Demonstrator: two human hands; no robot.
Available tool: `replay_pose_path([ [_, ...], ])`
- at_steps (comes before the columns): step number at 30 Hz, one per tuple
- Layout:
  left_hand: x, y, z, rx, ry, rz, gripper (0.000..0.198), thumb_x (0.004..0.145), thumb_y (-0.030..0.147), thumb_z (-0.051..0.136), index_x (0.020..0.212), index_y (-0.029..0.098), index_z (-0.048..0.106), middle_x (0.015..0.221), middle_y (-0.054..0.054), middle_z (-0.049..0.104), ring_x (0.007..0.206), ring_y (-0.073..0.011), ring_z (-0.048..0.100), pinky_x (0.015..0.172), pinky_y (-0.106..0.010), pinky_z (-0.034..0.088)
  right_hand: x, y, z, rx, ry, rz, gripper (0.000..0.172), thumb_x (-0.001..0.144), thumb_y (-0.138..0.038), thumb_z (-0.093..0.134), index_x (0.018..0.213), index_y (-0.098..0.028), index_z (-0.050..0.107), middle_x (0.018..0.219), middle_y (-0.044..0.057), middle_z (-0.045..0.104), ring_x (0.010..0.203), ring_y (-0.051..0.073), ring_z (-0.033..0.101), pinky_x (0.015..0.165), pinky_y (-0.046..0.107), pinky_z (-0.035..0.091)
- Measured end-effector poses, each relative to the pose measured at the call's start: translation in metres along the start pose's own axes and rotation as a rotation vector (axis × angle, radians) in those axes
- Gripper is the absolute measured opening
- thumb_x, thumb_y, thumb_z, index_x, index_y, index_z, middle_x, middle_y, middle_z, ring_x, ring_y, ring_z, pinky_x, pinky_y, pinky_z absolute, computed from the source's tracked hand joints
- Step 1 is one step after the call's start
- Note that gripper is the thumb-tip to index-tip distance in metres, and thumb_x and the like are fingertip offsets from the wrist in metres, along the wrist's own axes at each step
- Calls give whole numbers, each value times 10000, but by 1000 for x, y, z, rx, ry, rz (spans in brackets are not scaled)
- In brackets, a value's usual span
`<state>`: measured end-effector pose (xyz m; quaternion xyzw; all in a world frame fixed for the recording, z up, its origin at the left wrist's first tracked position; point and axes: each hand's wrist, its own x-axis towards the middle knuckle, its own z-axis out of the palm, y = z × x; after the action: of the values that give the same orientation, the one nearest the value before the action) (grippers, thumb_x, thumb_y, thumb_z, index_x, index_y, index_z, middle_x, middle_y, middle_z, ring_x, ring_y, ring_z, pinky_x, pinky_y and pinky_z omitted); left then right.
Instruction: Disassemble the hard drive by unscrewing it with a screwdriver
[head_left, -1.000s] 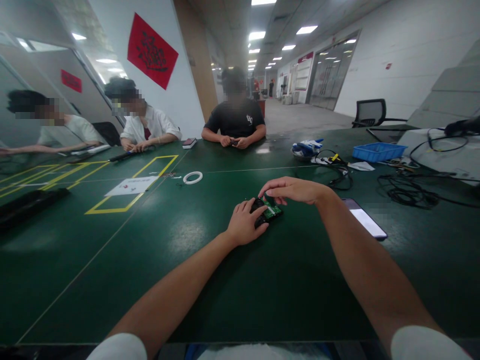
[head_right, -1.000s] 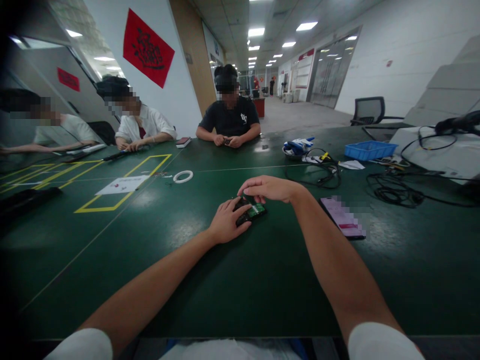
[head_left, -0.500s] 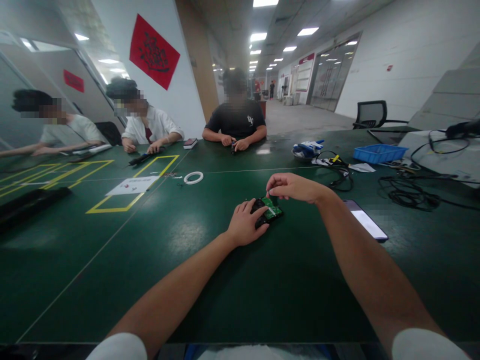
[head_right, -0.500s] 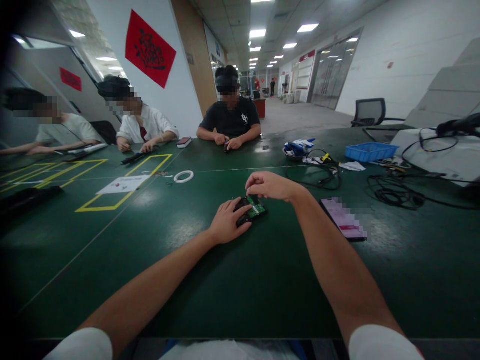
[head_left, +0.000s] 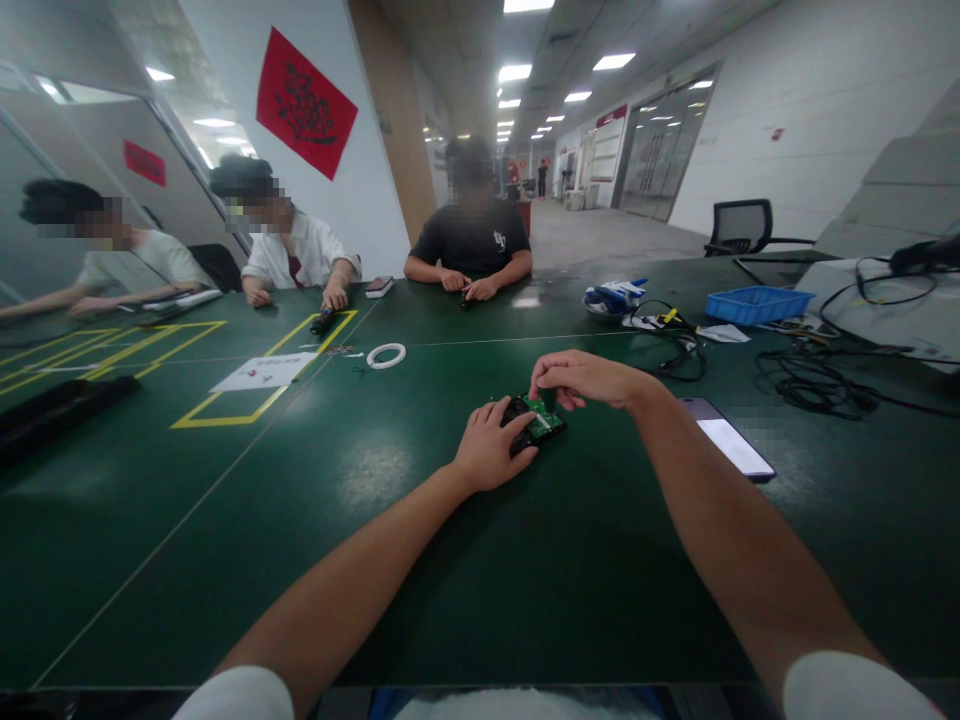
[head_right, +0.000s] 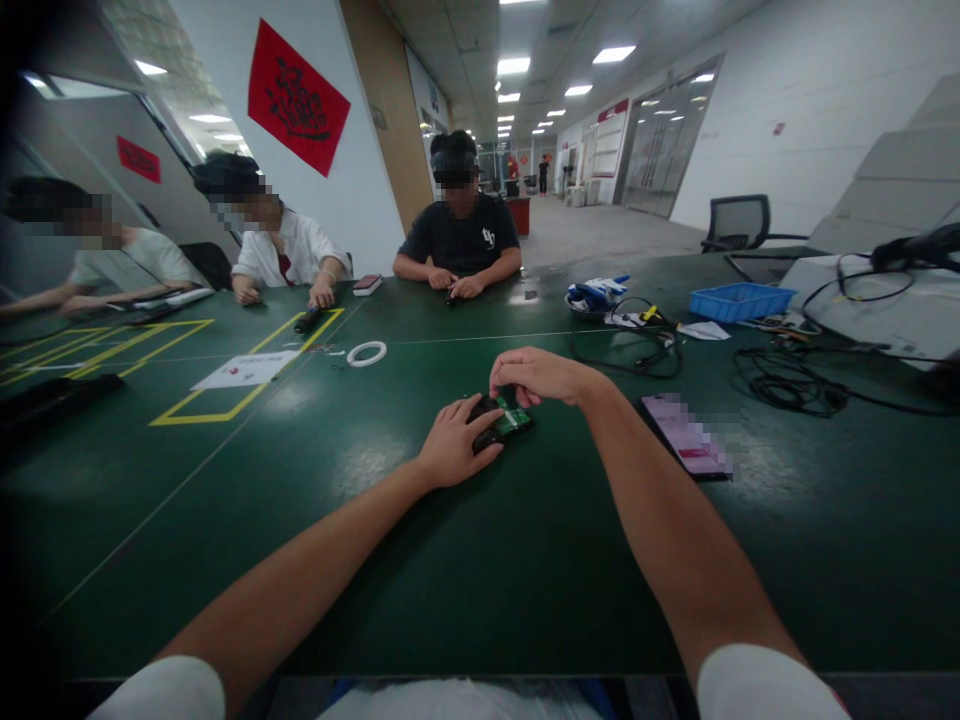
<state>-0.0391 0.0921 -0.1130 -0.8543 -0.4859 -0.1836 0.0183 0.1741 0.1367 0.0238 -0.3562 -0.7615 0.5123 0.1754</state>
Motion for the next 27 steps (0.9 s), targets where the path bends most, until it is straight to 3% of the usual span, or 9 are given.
replay_pose_path([
  [4,0,0,0,0,-2,1,613,887,568,598,1456,362,496,1566,-88,357,1395,-378,359,1125,-567,306,-2,-1,1,71,-73,39,171,879,-328,595,939,-168,602,982,78,738,512,77,567,398,181,400],
  [9,0,0,0,-11,-2,-2,618,882,572,604,1453,361,500,1568,-86,355,1389,-378,365,1122,-574,304,-2,1,1,139,-142,49,242,892,-348,597,1070,-184,600,855,32,700,503,96,598,390,186,424],
  [13,1,0,0,-18,5,-2,608,878,564,613,1441,353,517,1576,-85,342,1390,-378,359,1122,-572,302,1,4,1,153,-133,36,277,930,-411,567,1015,-153,624,727,23,648,531,121,631,416,192,447],
  [19,0,0,1,-28,2,5,603,879,561,614,1437,353,519,1563,-88,357,1388,-372,359,1124,-564,301,1,10,3,293,-106,34,293,931,-443,590,1038,-172,561,1044,103,689,579,120,655,499,244,527],
  [23,0,0,1,-20,9,9,603,889,566,597,1444,348,512,1562,-96,352,1395,-374,351,1122,-568,301,1,10,2,272,-97,35,318,936,-444,602,1121,-197,522,1029,89,689,580,104,627,485,214,489],
  [27,0,0,1,-15,10,8,607,892,579,588,1450,352,506,1569,-100,342,1393,-380,355,1118,-571,306,1,9,-4,118,-41,4,356,932,-455,603,1189,-210,588,971,50,678,570,77,547,440,180,387],
])
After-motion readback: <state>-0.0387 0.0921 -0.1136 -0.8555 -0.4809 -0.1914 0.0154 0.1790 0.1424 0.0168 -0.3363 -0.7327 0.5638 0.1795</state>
